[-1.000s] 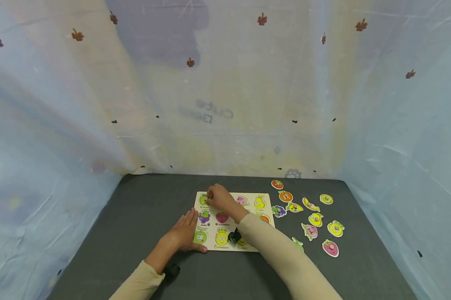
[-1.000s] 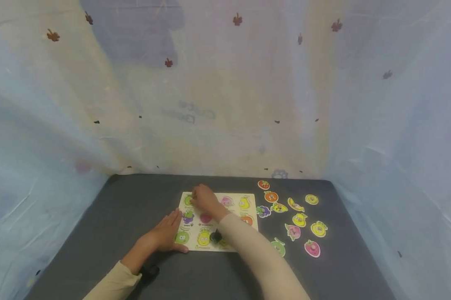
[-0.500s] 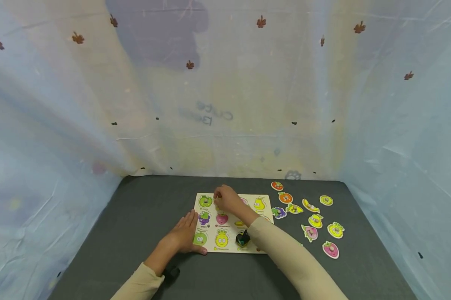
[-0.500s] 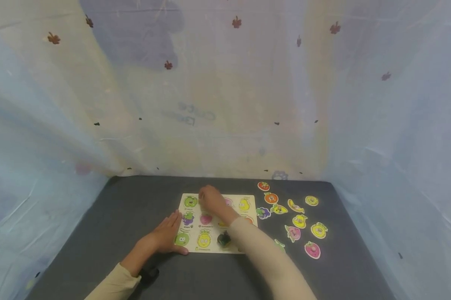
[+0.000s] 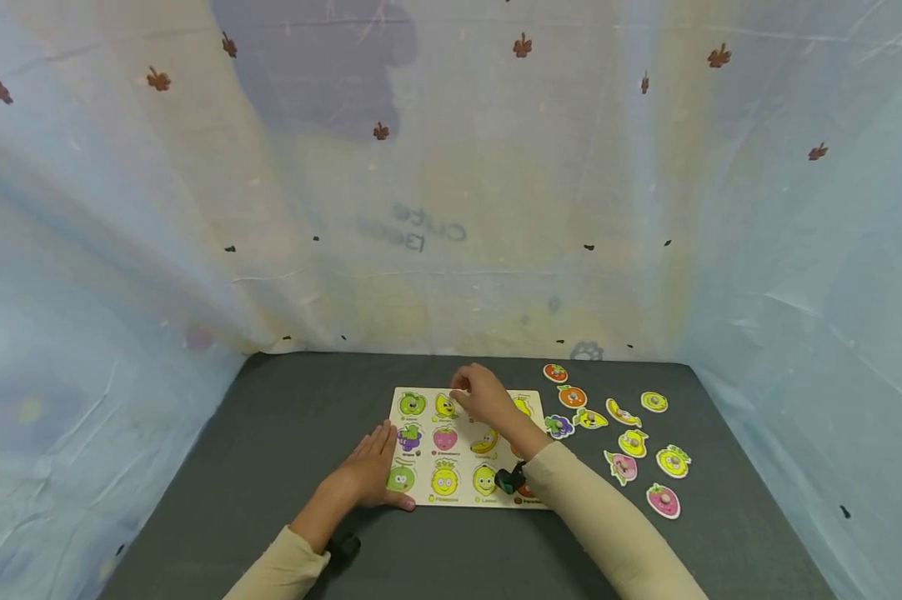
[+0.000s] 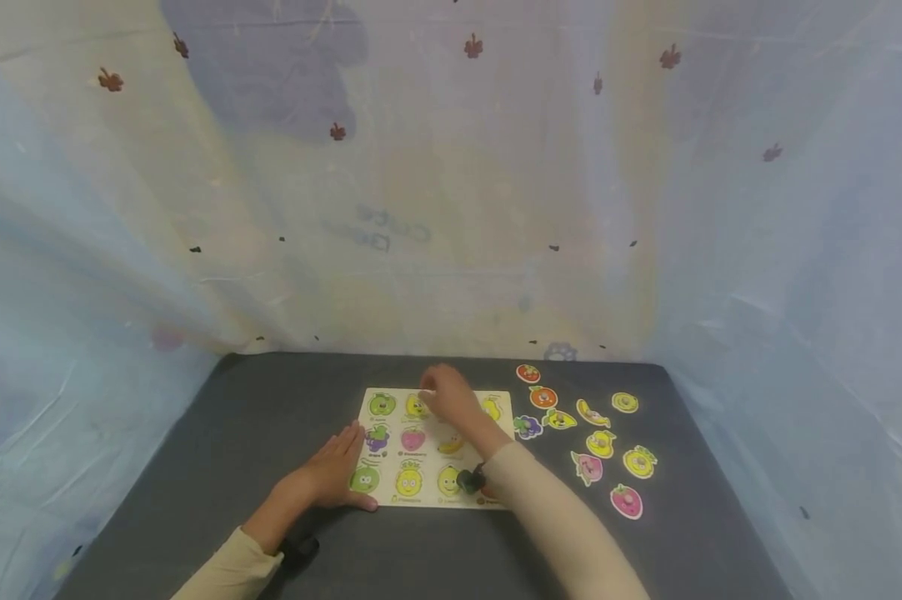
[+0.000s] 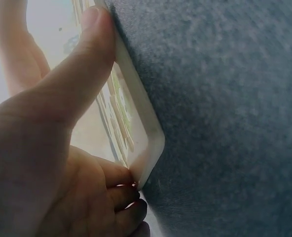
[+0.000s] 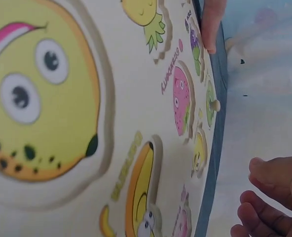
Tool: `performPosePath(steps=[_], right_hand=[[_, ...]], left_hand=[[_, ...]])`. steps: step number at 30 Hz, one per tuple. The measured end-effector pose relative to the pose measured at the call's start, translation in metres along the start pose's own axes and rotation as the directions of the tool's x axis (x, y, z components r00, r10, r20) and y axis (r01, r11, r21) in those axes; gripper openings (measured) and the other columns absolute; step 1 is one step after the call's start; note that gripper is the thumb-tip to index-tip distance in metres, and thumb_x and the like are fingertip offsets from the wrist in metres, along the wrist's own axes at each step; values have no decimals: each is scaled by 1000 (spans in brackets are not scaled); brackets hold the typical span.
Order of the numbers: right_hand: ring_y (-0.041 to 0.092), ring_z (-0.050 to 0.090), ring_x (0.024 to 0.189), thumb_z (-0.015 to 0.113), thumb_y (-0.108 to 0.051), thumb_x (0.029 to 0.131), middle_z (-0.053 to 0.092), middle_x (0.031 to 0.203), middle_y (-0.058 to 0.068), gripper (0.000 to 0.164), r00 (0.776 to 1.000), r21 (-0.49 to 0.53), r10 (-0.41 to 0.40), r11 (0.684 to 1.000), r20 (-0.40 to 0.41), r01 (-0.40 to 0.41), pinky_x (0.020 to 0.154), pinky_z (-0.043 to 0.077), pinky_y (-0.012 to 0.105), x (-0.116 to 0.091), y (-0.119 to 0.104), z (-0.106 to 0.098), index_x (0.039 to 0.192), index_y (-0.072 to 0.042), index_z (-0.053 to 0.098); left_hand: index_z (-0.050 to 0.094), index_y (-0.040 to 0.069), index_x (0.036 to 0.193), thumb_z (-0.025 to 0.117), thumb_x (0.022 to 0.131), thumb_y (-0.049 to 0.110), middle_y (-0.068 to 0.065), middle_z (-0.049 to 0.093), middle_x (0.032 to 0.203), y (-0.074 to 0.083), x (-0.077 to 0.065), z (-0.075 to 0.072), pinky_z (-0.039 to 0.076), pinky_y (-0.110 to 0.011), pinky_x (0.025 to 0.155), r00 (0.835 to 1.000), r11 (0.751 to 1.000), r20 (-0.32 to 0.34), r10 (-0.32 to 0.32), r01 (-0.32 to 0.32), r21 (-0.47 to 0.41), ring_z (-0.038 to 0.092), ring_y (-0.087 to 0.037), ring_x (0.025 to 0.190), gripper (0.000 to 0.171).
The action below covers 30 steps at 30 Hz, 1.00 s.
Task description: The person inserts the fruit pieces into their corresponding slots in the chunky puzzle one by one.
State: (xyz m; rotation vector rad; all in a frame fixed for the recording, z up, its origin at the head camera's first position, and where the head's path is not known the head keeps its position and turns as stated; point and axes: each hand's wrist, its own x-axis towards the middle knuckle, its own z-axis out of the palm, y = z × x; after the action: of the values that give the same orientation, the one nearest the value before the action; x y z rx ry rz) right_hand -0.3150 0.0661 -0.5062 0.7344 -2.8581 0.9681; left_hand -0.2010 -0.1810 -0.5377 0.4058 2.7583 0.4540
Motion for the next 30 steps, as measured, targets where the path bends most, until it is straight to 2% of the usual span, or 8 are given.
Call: performPosePath(steps=[4,13,19,25,30], right_hand=[[17,55,84,77,-16,102,61,94,2,5,1000,-1,3,1000,-14,-3,77,52,37,-8,1,-9,101,-12,74],[17,59,88,77,-17,102,63,96,2,9,999,29,13,1000,-42,-12,80,55,38,-22,10,-19,106,-10,75],[17,58,86,78,-16,101,62,95,1,9,998,54,34,998,-53,-31,79,55,39,-32,18,-25,106,-10,76],[17,59,88,79,-17,100,63,96,1,11,994,40,69,997,-85,-65,80,56,38,-45,27,-29,107,-10,76],[21,61,90,79,-16,100,65,98,6,12,990,58,95,994,-103,-90,81,56,40,-58,32,-37,107,-8,75]], left_hand=[[15,-10,167,92,78,62,-30,11,176,4,-3,-3,14,-59,132,1000,1000,2,-1,1,-12,13,-45,164,138],[16,-10,167,91,79,60,-29,11,176,1,-2,0,16,-58,132,1000,1000,-5,0,0,0,13,-44,164,136],[18,-11,167,93,79,56,-30,13,176,4,-5,-6,17,-55,133,1000,1000,-5,-10,10,2,16,-44,164,133],[18,-11,167,92,79,58,-30,14,175,3,-5,-5,18,-55,133,1000,999,-9,-14,14,31,17,-44,164,133],[19,-12,166,93,79,57,-31,14,175,5,-6,-6,18,-56,133,1000,1000,-9,-8,8,23,17,-45,163,133]])
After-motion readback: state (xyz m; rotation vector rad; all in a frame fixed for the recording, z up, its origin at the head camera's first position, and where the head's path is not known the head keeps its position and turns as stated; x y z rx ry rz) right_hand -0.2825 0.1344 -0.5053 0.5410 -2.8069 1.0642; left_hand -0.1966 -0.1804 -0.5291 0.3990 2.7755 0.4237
